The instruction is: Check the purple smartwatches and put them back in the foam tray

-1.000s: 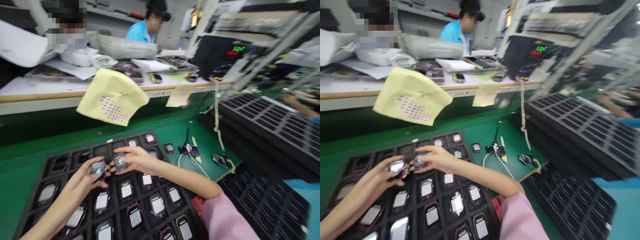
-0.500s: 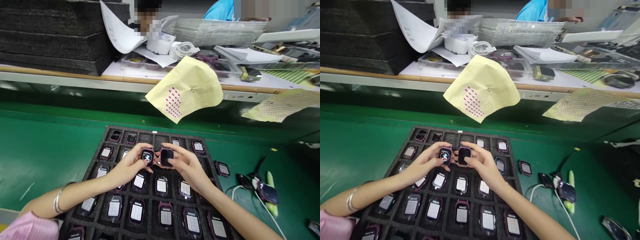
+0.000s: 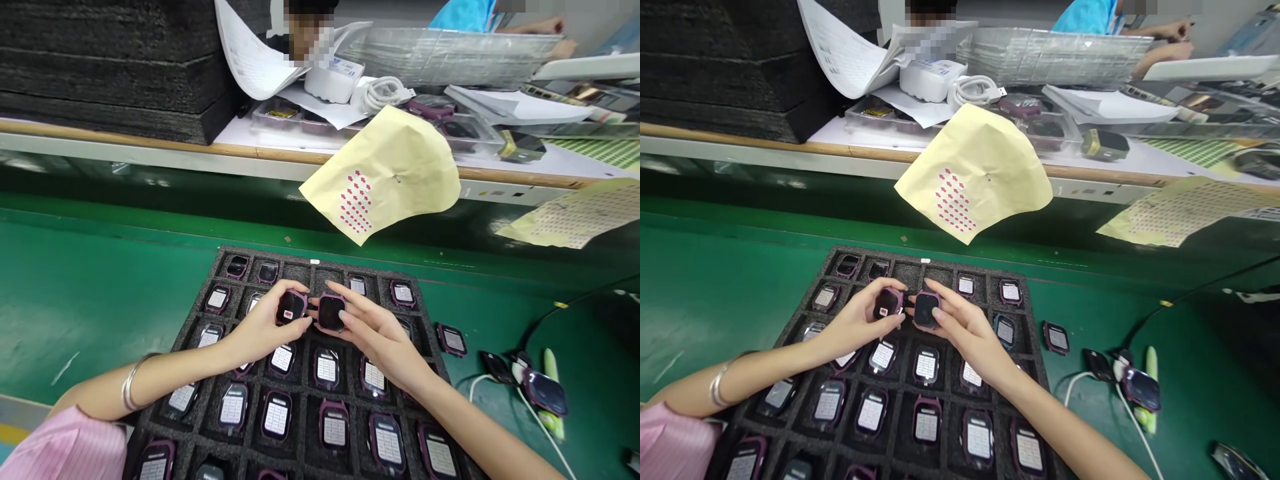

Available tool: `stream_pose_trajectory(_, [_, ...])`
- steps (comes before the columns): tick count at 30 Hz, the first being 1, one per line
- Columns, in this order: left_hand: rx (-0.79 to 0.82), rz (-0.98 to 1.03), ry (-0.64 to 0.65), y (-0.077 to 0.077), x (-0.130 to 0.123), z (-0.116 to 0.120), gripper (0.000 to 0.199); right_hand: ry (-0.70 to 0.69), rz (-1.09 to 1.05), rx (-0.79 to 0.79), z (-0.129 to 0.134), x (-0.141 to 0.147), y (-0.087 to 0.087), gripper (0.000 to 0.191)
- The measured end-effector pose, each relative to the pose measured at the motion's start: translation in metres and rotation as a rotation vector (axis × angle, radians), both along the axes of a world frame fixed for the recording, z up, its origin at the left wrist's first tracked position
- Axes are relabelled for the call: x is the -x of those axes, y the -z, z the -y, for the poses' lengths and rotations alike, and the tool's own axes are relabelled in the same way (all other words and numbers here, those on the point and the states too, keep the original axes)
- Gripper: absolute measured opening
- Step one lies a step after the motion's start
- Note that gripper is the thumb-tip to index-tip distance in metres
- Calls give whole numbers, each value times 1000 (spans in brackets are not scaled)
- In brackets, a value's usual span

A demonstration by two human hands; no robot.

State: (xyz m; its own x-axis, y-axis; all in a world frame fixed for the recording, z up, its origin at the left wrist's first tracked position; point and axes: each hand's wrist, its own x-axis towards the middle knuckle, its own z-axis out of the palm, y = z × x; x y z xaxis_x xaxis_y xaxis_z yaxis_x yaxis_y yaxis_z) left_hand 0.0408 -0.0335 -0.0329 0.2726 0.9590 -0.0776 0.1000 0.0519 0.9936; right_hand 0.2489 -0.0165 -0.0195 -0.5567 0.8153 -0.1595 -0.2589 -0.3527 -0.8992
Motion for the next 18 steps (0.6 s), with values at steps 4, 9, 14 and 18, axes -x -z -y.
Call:
stream_pose_trajectory(4, [-73, -92, 37, -3, 1, 1, 30, -6, 63, -15, -3, -1, 0, 41])
stream_pose_trajectory(9, [-111, -180, 86, -7, 3, 4, 31, -14, 105, 0, -5, -4, 1, 34])
stream_pose_trajectory(14, [-136, -141, 49, -8, 2, 5, 36, -30, 90, -21, -5, -4, 0, 36])
stream_pose_trajectory(18, [-154, -148, 52, -8, 2, 5, 36, -28, 83, -27, -4, -3, 0, 33])
